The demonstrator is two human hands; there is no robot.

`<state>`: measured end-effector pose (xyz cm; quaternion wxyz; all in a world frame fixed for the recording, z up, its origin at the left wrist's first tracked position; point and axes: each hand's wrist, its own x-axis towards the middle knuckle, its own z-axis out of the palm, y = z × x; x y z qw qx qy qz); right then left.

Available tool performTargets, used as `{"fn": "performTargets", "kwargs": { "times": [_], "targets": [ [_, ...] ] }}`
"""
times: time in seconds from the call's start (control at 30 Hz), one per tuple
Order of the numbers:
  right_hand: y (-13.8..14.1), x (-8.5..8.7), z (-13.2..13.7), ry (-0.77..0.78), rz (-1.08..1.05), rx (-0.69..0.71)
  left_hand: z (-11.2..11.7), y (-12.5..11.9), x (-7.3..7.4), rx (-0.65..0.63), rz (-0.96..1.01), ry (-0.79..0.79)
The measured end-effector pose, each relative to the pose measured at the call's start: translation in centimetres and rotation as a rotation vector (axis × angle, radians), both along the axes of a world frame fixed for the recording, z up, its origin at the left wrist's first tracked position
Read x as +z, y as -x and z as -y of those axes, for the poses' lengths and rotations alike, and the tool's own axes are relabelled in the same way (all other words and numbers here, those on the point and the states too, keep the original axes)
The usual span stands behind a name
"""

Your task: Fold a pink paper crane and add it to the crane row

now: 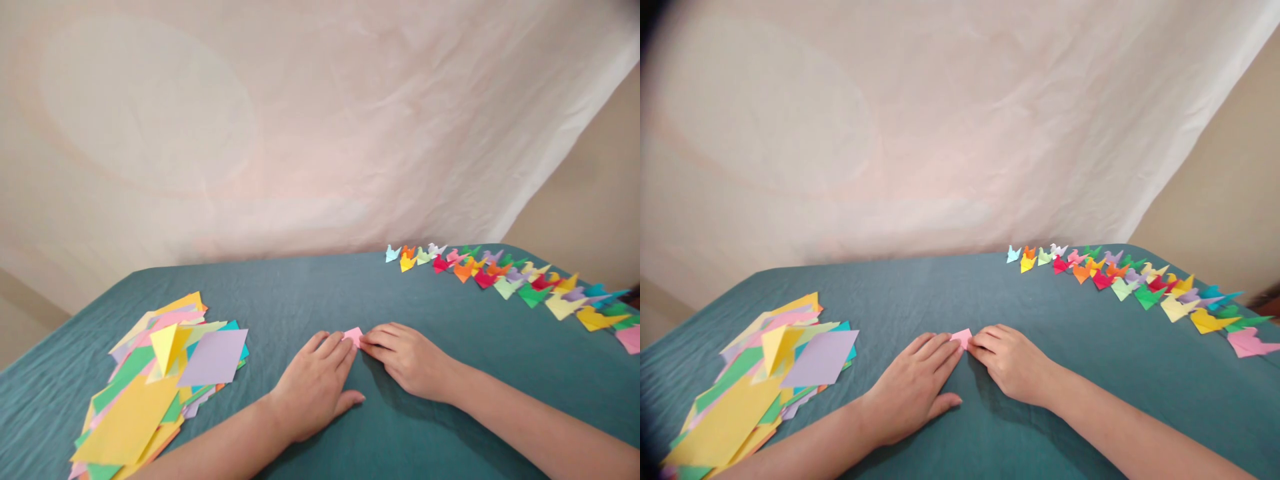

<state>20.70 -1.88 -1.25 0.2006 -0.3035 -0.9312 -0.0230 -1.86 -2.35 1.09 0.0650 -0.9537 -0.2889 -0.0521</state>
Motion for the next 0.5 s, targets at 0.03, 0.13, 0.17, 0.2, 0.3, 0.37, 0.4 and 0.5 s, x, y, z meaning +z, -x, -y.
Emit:
{"fn": "performTargets", "kwargs": {
  "times": [0.03,0.13,0.17,0.2,0.3,0.37,0.4,0.5],
  "targets": [
    [0.02,0.03,0.01,0.004,-0.001,-0.001,0.01,0.0,-0.01,0.002,-0.001,0.003],
    [0.04,0.12,0.0,0.01,0.005,-0.001,0.03,-0.01,-0.06,0.003,-0.007,0.012],
    [0.03,0.14,0.0,0.008,0.005,0.002,0.04,-0.01,-0.08,0.001,-0.007,0.013],
    [0.02,0.16,0.01,0.006,0.004,0.006,0.03,-0.01,-0.09,0.0,-0.004,0.013],
    [-0.01,0.17,0.04,0.007,-0.004,0.006,0.02,0.0,-0.13,-0.005,0.006,0.009],
    [-0.01,0.17,0.05,0.014,-0.003,0.0,0.02,-0.01,-0.14,-0.006,0.007,0.007],
    [0.0,0.17,0.04,0.018,-0.001,-0.005,0.03,-0.02,-0.14,-0.004,0.004,0.008],
    [0.04,0.24,0.01,0.019,0.006,-0.007,0.04,-0.07,-0.1,0.004,-0.008,0.008]
  ]
}}
